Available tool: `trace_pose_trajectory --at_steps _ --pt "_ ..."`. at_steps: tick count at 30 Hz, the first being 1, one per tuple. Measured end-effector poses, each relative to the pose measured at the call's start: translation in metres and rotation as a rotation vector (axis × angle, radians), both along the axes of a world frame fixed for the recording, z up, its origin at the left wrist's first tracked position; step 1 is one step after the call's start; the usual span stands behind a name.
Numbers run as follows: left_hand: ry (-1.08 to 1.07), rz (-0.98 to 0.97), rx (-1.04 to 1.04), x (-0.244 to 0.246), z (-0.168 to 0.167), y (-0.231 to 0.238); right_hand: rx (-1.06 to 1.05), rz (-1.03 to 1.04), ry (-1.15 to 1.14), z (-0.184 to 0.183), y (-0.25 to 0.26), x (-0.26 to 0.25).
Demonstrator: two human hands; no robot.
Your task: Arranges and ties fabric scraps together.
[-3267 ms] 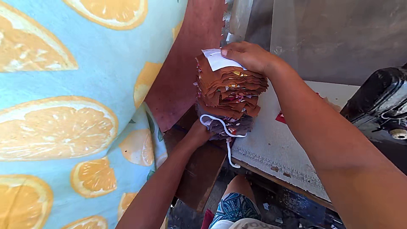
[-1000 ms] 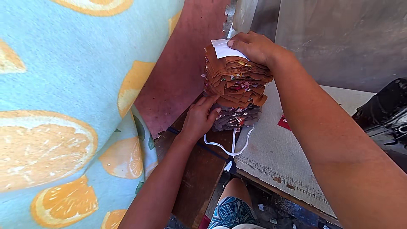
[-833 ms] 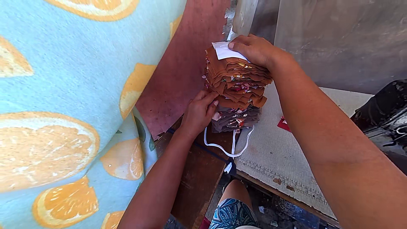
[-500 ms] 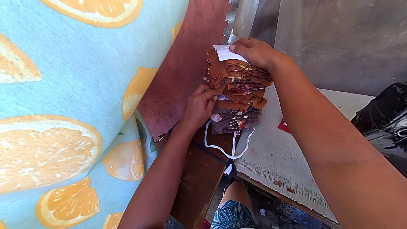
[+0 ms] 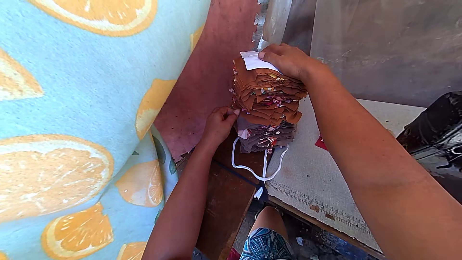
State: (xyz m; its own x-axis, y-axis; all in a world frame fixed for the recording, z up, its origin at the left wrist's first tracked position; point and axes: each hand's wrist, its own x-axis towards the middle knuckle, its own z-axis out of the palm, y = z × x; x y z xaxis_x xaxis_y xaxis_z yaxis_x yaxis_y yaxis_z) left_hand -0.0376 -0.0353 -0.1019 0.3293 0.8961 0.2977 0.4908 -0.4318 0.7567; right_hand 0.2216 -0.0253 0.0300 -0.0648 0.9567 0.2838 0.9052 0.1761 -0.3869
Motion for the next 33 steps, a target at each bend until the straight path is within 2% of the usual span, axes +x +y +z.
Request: trace_pose_trajectory --at_steps 4,7,12,17,24,28,33 --pt "0.098 0.062 0.055 0.007 0.011 -0.003 -0.016 -0.004 0.009 0.001 -0.003 -0.001" --pt "0.178 0.04 0.013 0.01 0.018 -0.005 0.003 -0.004 0.005 0.0 -0.002 0.0" --pt "0.172 0.006 -0.026 0.011 0.02 0.0 -0.005 -0.005 -0.015 0.001 -0.002 -0.002" --pt "-0.135 0.025 -0.12 0.017 0.023 0.005 -0.005 0.003 -0.009 0.001 -0.003 -0.004" --pt "-0.434 -0.13 -0.223 0.02 0.017 0.004 -0.004 -0.003 0.0 0.0 -0.002 -0.002" --pt "-0.292 -0.239 -0.079 0.011 0.004 0.006 -0.002 -0.008 0.009 -0.001 -0.001 0.0" --pt "-0.077 -0.167 0.179 0.012 -0.002 0.007 -0.001 -0.01 0.002 -0.001 0.0 -0.003"
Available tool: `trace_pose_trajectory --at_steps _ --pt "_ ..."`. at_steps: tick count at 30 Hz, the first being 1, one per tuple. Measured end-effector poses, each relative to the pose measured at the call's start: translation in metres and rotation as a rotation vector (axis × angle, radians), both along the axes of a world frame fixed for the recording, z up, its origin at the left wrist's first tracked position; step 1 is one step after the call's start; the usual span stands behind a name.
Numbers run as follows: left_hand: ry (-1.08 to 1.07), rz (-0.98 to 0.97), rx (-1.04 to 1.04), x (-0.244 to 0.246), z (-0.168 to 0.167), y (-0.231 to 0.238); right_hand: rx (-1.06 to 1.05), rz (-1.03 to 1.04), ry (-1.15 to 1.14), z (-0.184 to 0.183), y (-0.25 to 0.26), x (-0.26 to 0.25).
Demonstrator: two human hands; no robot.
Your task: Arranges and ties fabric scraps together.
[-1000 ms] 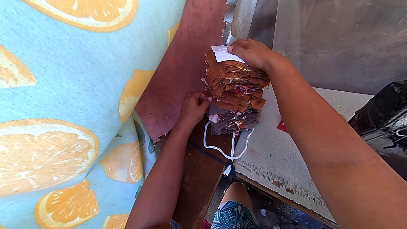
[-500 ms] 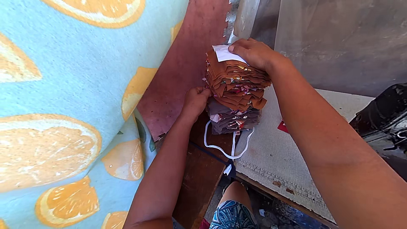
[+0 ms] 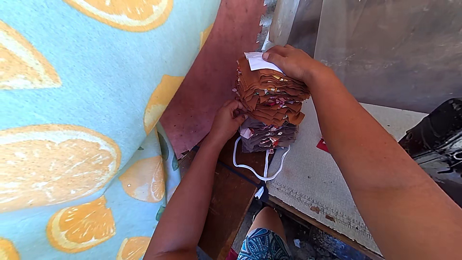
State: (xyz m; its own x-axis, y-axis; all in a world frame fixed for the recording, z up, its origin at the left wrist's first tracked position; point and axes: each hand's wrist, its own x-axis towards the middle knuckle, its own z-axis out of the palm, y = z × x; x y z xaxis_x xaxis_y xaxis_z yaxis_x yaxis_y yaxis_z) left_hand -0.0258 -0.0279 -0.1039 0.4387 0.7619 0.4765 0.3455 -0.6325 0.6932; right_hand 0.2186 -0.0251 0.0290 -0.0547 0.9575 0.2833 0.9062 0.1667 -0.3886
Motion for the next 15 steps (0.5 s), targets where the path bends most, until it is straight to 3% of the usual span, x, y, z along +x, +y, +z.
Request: trace_pose_trajectory --at_steps 4,15 --pt "0.024 0.03 0.098 0.0 0.004 -0.003 0.013 0.008 -0.009 -0.001 0.001 0.001" --pt "0.033 0.111 0.096 0.007 0.022 -0.007 -0.008 -0.001 -0.002 0.0 0.001 0.001"
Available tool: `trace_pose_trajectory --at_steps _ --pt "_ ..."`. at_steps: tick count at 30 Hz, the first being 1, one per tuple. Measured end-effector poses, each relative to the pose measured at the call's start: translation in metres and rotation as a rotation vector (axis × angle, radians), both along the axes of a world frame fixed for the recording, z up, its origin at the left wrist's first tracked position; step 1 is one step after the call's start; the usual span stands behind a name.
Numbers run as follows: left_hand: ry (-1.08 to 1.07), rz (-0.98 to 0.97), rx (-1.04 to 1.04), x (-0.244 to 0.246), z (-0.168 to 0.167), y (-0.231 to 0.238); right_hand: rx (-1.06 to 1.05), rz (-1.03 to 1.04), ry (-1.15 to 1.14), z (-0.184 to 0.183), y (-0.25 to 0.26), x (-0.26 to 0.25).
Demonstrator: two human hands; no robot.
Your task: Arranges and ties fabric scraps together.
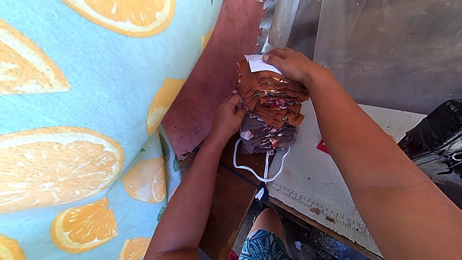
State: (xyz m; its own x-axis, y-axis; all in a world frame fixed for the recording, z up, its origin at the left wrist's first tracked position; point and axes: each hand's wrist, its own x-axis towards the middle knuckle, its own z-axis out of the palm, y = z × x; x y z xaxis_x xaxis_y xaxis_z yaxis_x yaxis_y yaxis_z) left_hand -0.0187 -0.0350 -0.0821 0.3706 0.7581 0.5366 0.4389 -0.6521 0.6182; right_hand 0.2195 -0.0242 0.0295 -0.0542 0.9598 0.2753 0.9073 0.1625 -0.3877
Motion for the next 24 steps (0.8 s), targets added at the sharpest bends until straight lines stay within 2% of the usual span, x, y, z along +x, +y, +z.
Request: trace_pose_trajectory --at_steps 5,10,13,17,24 --pt "0.021 -0.053 -0.124 -0.001 0.0 -0.001 0.003 0.008 0.007 -0.001 0.001 0.003" --pt "0.072 -0.219 -0.026 -0.018 -0.018 -0.001 0.013 0.013 0.008 -0.001 0.0 0.001" --pt "0.199 -0.18 0.083 -0.022 -0.024 -0.001 0.005 0.01 -0.004 0.0 -0.001 -0.002" --pt "0.256 -0.118 0.173 -0.024 -0.019 0.001 0.003 0.011 -0.02 0.0 0.002 -0.003" --pt "0.267 -0.154 0.06 -0.028 -0.012 0.001 0.002 0.009 -0.015 0.0 0.001 -0.002"
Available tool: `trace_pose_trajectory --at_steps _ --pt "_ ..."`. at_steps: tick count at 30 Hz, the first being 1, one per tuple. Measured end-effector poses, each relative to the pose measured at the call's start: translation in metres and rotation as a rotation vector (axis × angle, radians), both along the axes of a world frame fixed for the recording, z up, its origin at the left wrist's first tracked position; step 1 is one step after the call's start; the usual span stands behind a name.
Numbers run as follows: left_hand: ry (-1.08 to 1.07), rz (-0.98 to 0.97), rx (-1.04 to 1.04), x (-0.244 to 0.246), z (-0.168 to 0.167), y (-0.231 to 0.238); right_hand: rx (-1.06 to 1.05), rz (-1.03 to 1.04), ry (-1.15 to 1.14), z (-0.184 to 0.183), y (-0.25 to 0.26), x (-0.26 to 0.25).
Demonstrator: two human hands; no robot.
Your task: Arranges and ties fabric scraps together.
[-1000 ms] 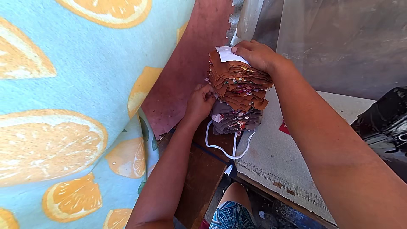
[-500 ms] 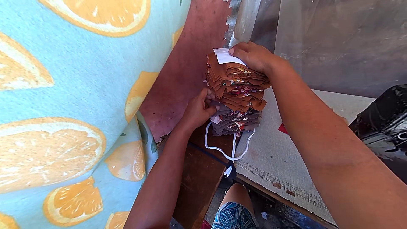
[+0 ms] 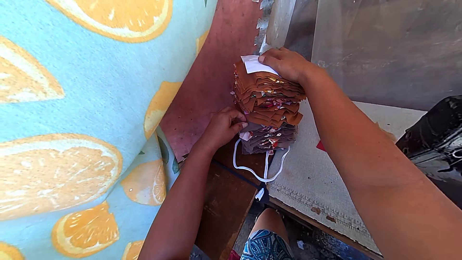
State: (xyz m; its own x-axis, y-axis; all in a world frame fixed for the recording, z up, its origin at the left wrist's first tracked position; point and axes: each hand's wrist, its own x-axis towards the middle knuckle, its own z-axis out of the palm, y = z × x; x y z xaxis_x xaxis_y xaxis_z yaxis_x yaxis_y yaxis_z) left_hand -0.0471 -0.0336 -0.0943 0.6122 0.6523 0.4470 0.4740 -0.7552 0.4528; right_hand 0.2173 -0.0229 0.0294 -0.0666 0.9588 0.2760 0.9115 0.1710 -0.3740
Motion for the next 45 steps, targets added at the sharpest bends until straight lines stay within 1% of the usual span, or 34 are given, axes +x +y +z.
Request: trace_pose_trajectory --at_steps 4,8,11,17,24,27,30,34,39,42,45 --pt "-0.116 0.006 -0.007 0.003 -0.007 -0.003 -0.002 -0.001 0.0 0.001 0.0 -0.001" --pt "-0.157 -0.021 0.011 0.007 -0.008 -0.002 -0.003 0.0 0.001 0.0 0.001 0.0" --pt "-0.132 -0.043 0.003 0.008 -0.008 -0.003 0.006 0.003 0.014 -0.001 0.0 0.002" --pt "-0.012 0.008 0.071 0.011 -0.006 -0.002 0.007 -0.006 0.01 -0.001 0.001 0.0" --pt "-0.025 -0.049 0.072 0.009 0.003 0.0 0.002 -0.006 0.007 -0.001 0.0 0.001" --pt "-0.006 -0.069 0.034 0.009 0.008 -0.002 0.009 -0.004 0.011 -0.002 0.002 0.002" --pt "-0.029 -0.083 -0.007 0.01 0.005 -0.002 0.014 0.005 0.01 -0.002 0.002 0.002" --pt "-0.167 -0.048 -0.177 0.006 -0.001 0.001 0.015 0.008 0.03 -0.003 0.001 0.002" --pt "-0.343 0.108 -0.318 0.001 -0.003 0.014 0.026 0.026 0.039 -0.005 -0.003 0.006" --pt "-0.306 0.218 -0.4 0.002 -0.007 0.025 0.022 0.029 0.055 -0.005 -0.005 0.007" --pt "-0.265 0.217 -0.473 0.004 -0.013 0.028 0.026 0.035 0.076 -0.007 -0.005 0.01"
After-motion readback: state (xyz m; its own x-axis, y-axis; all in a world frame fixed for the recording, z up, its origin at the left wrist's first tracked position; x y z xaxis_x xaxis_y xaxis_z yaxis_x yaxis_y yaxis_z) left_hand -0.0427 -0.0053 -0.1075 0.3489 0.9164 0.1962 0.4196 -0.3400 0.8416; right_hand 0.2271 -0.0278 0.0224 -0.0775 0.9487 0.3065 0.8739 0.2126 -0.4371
